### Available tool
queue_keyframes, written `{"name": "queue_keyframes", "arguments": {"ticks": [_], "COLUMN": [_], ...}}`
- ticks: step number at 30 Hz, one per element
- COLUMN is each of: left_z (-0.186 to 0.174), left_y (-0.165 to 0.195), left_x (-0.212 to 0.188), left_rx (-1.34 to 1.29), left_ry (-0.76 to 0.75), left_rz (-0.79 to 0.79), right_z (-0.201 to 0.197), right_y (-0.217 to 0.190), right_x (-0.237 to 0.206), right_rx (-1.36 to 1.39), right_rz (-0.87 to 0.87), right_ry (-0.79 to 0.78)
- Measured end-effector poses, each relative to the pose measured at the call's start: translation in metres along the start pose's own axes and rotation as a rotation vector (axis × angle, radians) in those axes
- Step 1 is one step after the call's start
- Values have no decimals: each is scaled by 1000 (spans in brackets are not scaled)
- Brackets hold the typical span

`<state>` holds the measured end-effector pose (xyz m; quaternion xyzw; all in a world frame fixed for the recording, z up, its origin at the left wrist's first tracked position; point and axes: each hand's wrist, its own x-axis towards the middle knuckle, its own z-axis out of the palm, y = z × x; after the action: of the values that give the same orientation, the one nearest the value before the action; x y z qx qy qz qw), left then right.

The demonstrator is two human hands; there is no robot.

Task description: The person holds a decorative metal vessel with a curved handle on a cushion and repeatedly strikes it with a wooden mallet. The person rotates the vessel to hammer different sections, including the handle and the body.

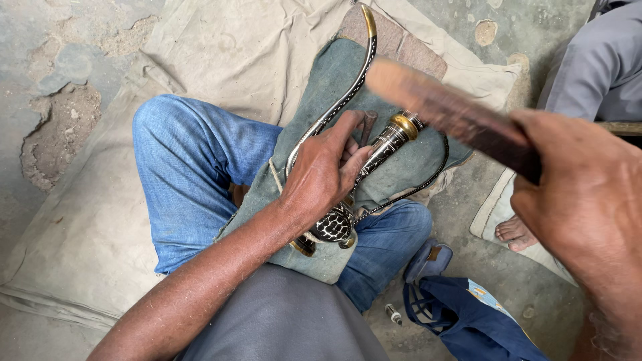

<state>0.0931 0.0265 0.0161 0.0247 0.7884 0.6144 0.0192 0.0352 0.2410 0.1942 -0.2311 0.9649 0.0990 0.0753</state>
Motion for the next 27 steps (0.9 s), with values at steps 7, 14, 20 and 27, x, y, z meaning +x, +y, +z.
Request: {"name": "queue_keyframes", "arguments": {"ticks": [7, 14, 20, 27], "left_z": [-1, -2, 0, -20], "left_y": [2, 1, 2, 24], "left_x": [0, 0, -3, 8], "left_rx": [-2, 27, 16, -115], "left_ry": [-4, 12, 40, -26], "left_rz": [-19, 37, 50, 244], "right_z": [-19, 14, 6, 71], "right_y": [-18, 9, 6, -4], "right_x": [5, -14, -21, -66], "right_rx": [192, 132, 143, 1062], "right_rz": [36, -27, -90, 506], "right_ry": [47, 118, 117, 242]}}
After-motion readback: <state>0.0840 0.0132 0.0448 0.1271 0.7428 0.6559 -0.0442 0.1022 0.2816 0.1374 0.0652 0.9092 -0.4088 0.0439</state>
